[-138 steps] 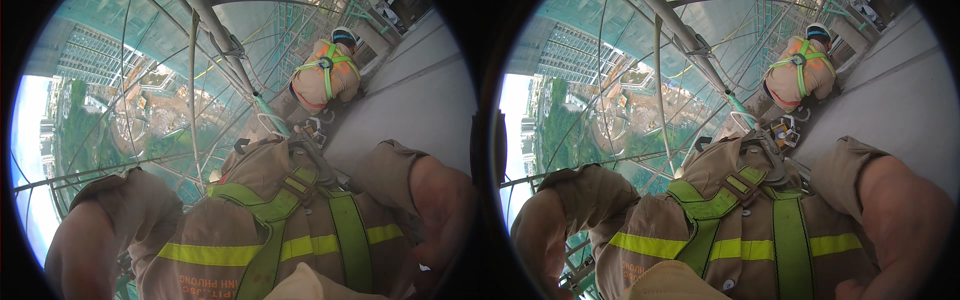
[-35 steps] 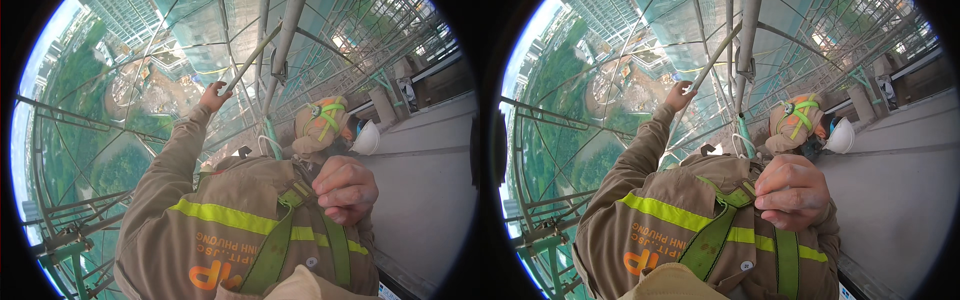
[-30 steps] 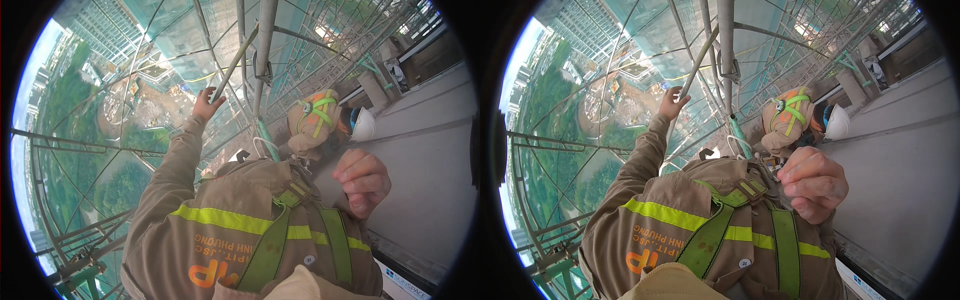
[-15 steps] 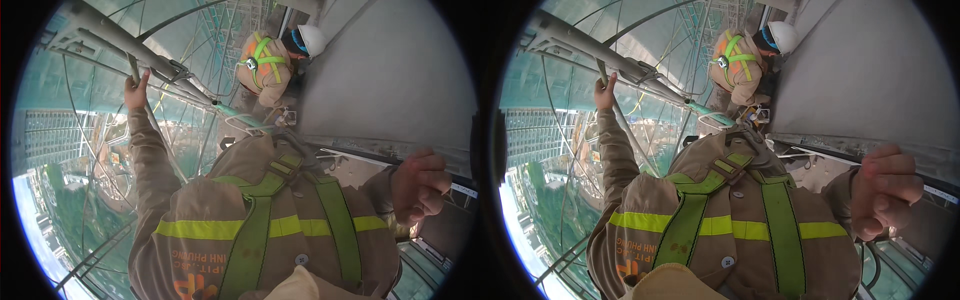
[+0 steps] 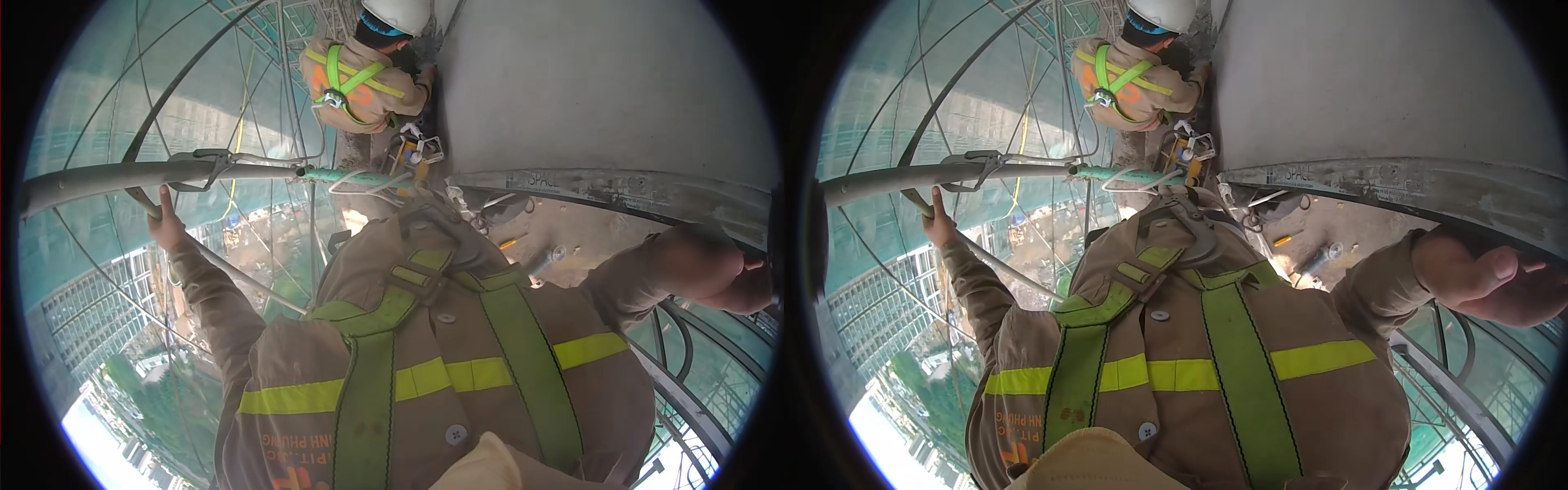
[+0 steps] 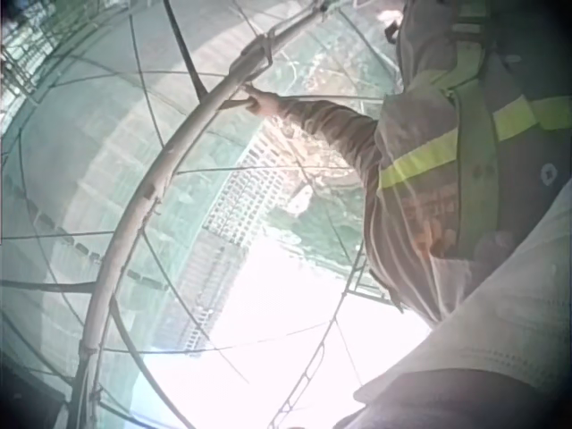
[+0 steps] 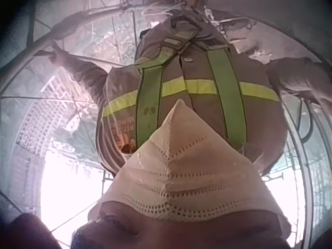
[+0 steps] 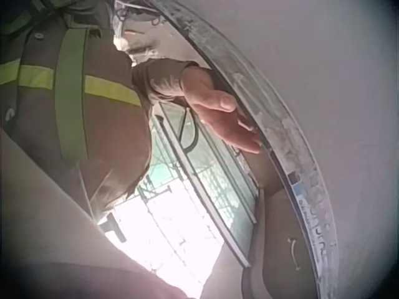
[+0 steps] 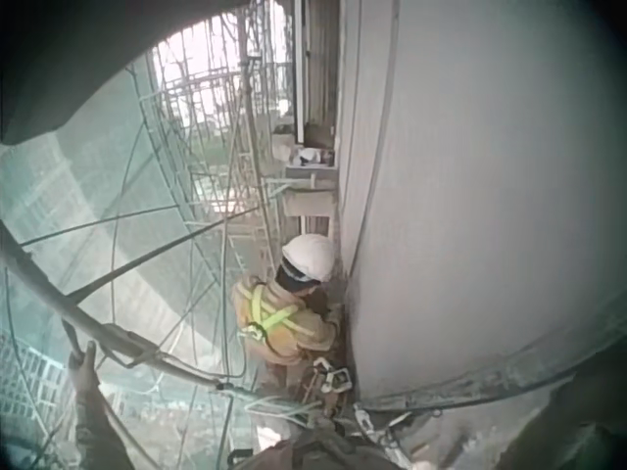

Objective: Assisting in the assembly and adjustment of scaffolding components on a high-rise building.

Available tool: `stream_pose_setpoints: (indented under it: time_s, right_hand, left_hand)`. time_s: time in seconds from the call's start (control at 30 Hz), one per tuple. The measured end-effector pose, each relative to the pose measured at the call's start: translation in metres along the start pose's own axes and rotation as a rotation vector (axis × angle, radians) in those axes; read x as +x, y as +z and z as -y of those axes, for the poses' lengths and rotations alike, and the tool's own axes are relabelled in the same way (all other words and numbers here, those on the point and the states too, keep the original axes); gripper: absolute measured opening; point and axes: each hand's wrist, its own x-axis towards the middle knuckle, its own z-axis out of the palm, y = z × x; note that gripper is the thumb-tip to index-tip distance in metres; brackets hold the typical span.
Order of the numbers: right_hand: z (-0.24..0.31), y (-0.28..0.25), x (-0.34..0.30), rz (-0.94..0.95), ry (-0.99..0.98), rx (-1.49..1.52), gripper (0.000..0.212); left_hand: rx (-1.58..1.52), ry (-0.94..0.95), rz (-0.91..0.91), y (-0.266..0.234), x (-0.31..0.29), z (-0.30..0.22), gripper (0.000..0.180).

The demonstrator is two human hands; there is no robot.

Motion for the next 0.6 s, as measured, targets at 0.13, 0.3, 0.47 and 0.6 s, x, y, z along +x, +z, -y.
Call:
stream_pose_setpoints:
  time_s: [0.13,0.3,0.47,0.6]
  right_hand:
    - [-0.004,0.004,-0.003,-0.125,-0.097,-0.228,0.078]
    - [-0.003,0.005,-0.009,0.010,-0.470,-0.968,0.065]
    - [-0.014,-0.017,0.013,0.141,-0.883,-1.365,0.063]
    - [-0.043,-0.021,0.011,0.168,-1.038,-1.266,0.066]
  left_hand:
    - [0.015,0.094,-0.058,0.005,0.006,0.014,0.061]
    - [0.263,0.085,-0.243,0.000,-0.009,0.004,0.069]
    - [0.260,0.115,-0.338,0.021,-0.021,-0.014,0.069]
    - [0.406,0.071,-0.372,0.013,-0.019,-0.008,0.073]
